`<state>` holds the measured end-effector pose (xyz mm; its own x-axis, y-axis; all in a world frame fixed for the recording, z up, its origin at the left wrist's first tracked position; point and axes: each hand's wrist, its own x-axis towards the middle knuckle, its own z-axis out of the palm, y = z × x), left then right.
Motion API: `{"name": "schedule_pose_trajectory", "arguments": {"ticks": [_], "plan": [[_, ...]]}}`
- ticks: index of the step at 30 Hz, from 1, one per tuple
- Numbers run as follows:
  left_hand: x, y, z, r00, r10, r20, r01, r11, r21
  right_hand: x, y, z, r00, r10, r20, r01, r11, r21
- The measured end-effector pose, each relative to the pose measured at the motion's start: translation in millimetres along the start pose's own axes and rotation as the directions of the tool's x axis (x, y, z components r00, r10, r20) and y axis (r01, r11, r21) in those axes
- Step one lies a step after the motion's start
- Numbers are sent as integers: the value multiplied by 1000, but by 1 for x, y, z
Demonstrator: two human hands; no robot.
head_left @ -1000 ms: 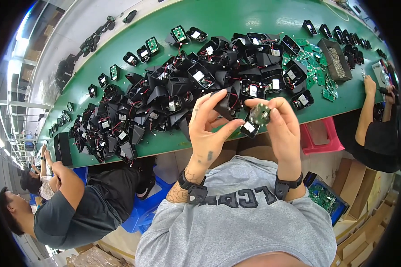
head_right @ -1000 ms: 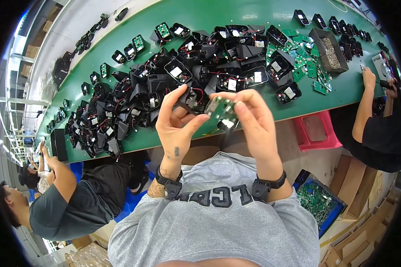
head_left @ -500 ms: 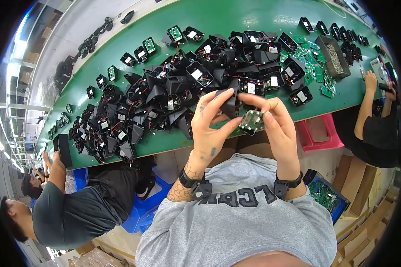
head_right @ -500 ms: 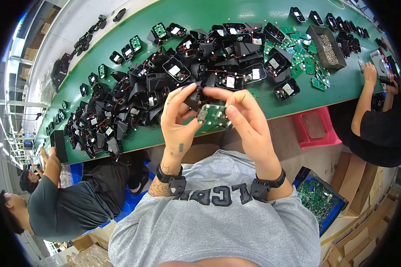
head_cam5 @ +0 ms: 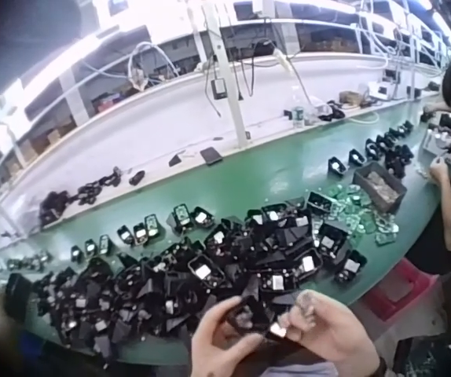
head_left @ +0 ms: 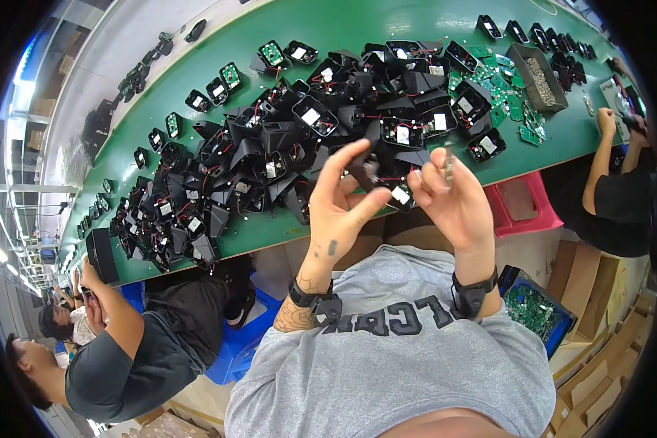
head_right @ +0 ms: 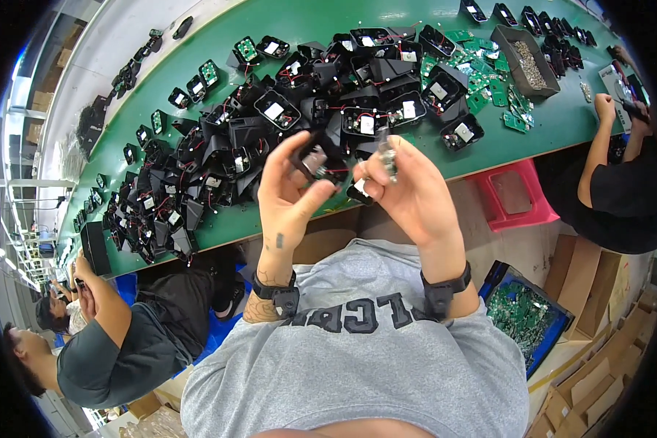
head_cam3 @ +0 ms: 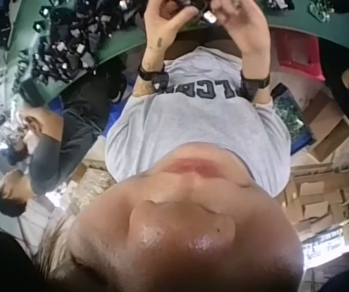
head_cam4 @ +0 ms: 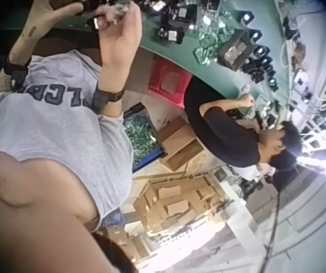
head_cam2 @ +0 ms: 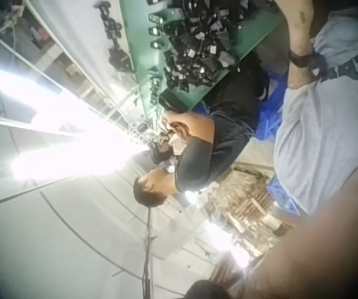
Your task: The person assembles electronic devices by hand, picking up a black plastic housing and a green circuit board from the table. They fit the circuit board into the housing, press the components together, and place the assembled unit back onto the green work surface.
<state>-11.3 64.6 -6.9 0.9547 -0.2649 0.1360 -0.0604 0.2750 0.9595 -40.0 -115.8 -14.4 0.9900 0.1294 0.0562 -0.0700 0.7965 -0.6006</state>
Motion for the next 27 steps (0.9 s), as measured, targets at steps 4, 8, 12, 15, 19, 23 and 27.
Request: {"name": "schedule_pose_trajectory", "arguments": {"ticks": [4,8,12,15,19,23,27], "plan": [[5,1,-9,981,31,-190,-16,996,84,-7,-16,-4,972,190,-135,-131,923,361],[-1,4,-1,974,225,-39,-188,888,420,-2,0,-24,976,120,-180,-81,974,211],[2,9,2,966,257,36,-242,842,483,-1,5,-8,982,128,-139,-105,982,156],[2,8,3,954,294,52,-281,826,488,6,1,6,961,-40,-274,-3,988,-154],[1,12,4,959,281,36,-261,825,501,10,2,11,966,-27,-256,-31,975,-219],[0,12,3,962,271,31,-256,854,452,10,5,10,968,0,-251,-65,966,-249],[1,12,-1,972,234,-2,-216,902,375,7,6,6,974,56,-218,-115,957,-268]]}}
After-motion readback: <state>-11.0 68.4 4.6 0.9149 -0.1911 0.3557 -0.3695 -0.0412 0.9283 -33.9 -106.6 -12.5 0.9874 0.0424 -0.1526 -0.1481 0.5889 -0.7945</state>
